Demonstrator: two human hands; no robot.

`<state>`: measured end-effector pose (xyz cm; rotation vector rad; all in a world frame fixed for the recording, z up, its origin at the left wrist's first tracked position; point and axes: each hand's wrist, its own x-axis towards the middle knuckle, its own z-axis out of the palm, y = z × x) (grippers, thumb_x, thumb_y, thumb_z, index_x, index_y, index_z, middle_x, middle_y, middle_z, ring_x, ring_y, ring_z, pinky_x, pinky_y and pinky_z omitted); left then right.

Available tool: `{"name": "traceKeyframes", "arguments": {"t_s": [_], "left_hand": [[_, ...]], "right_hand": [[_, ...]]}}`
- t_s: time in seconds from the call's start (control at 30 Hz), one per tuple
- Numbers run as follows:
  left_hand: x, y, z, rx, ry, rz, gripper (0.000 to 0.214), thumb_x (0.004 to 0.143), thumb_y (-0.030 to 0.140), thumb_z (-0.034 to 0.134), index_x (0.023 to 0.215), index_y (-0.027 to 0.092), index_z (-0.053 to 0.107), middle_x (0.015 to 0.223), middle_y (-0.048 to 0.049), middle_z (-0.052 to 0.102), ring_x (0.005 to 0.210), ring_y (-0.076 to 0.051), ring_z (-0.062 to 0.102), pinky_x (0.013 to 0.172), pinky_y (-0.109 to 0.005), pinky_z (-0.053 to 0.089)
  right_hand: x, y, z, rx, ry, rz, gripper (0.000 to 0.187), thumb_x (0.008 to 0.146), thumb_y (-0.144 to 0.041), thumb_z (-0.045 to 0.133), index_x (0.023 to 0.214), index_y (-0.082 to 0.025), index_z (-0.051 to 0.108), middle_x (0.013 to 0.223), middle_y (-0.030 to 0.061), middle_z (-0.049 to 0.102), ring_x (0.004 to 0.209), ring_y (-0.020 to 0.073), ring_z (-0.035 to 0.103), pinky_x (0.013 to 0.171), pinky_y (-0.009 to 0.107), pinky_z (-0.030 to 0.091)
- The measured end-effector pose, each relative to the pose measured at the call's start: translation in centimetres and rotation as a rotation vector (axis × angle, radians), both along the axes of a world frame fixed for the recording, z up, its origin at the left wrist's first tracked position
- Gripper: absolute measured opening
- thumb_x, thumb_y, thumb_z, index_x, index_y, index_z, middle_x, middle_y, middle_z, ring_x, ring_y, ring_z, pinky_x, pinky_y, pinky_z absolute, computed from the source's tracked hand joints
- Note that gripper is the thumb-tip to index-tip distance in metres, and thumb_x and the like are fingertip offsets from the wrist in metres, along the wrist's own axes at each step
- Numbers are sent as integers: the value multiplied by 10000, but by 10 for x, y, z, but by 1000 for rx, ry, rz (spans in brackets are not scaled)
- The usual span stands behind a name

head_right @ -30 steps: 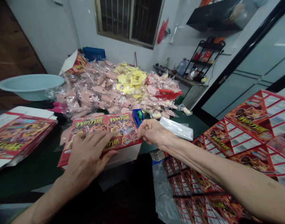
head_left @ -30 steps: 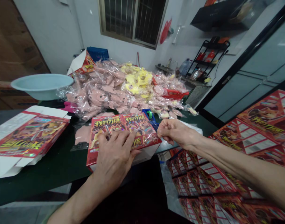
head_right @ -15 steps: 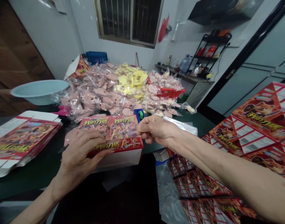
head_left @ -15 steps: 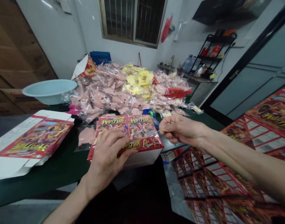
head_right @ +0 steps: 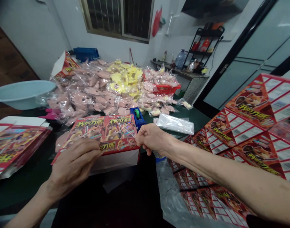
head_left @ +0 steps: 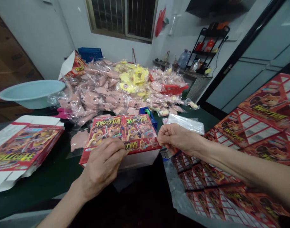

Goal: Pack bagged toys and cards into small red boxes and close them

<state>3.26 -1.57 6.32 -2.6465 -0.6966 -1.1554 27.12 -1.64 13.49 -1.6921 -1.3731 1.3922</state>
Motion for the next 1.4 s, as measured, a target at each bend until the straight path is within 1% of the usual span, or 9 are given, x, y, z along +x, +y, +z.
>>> {"name": "traceKeyframes", "arguments": {"t_s": [0.27, 0.5, 0.63, 0.77, 0.93, 1.0, 1.1, 1.27, 1.4], "left_hand": [[1, 0, 3, -15, -17, -34, 212, 770, -6, 544, 907, 152, 583, 899, -65, 661, 868, -175, 602, 801, -327, 505], [4, 0, 8, -39, 39, -95, 173, 808, 16, 491, 825, 172, 565, 843, -39, 658, 802, -152, 580, 733, -299, 491], [8, -3, 5, 0, 93, -5, 161, 835, 137, 555, 995, 157, 560, 840, -51, 630, 783, -171, 544, 728, -328, 472], [12, -1, 1, 50, 244, 39, 307, 827, 76, 516, 1113, 182, 553, 751, -23, 592, 691, -166, 492, 646, -324, 449], [11, 1, 0, 50, 290, 50, 356, 821, 48, 460, 1126, 198, 564, 948, -70, 633, 853, -204, 536, 721, -368, 477], [10, 0, -1, 66, 293, 62, 379, 820, 42, 440, 1144, 198, 560, 1112, -86, 626, 1040, -232, 528, 834, -398, 470], [10, -3, -8, 60, 326, 61, 478, 793, 3, 409, 1223, 184, 515, 1216, -73, 617, 1170, -222, 503, 934, -406, 436], [8, -17, -7, 41, 239, 38, 416, 812, 56, 472, 1218, 138, 520, 1198, -111, 636, 1156, -248, 549, 920, -454, 484], [-25, -27, 14, -200, -69, -23, 233, 875, 176, 487, 1072, 234, 597, 1077, -36, 699, 1022, -163, 639, 843, -309, 559]], "right_hand": [[8, -1, -17, 196, -231, 122, 143, 725, -122, 548, 628, -184, 463, 406, -100, 419, 273, 27, 366, 280, 139, 231], [7, -14, -30, 205, -62, -6, 284, 716, -282, 627, 769, -236, 352, 446, -143, 368, 310, 34, 294, 282, 141, 229], [17, -19, -45, 29, 127, -92, 425, 647, -436, 708, 757, -232, 352, 495, -136, 350, 356, 27, 271, 297, 139, 232], [35, -10, -52, -184, 303, 71, 459, 649, -564, 669, 712, -211, 384, 517, -102, 382, 393, 37, 314, 334, 154, 247], [16, 26, -27, 581, -191, 31, 341, 828, -489, 484, 974, -184, 533, 961, 81, 613, 862, 176, 585, 710, 315, 488], [-7, 41, -19, 858, -414, 250, 402, 869, -424, 442, 1204, -206, 488, 1310, 109, 493, 1229, 244, 421, 1000, 420, 349], [-32, 66, -26, 782, -585, 565, 479, 823, -452, 522, 1250, -235, 516, 1420, 80, 414, 1358, 315, 240, 1095, 506, 146], [-10, 99, -56, 586, -324, 176, 361, 816, -420, 508, 1069, -194, 631, 1224, 80, 602, 1182, 238, 487, 1023, 398, 322], [23, 82, -60, 497, -272, -115, 474, 853, -517, 362, 926, -126, 620, 919, 121, 674, 849, 213, 626, 729, 328, 489]]}}
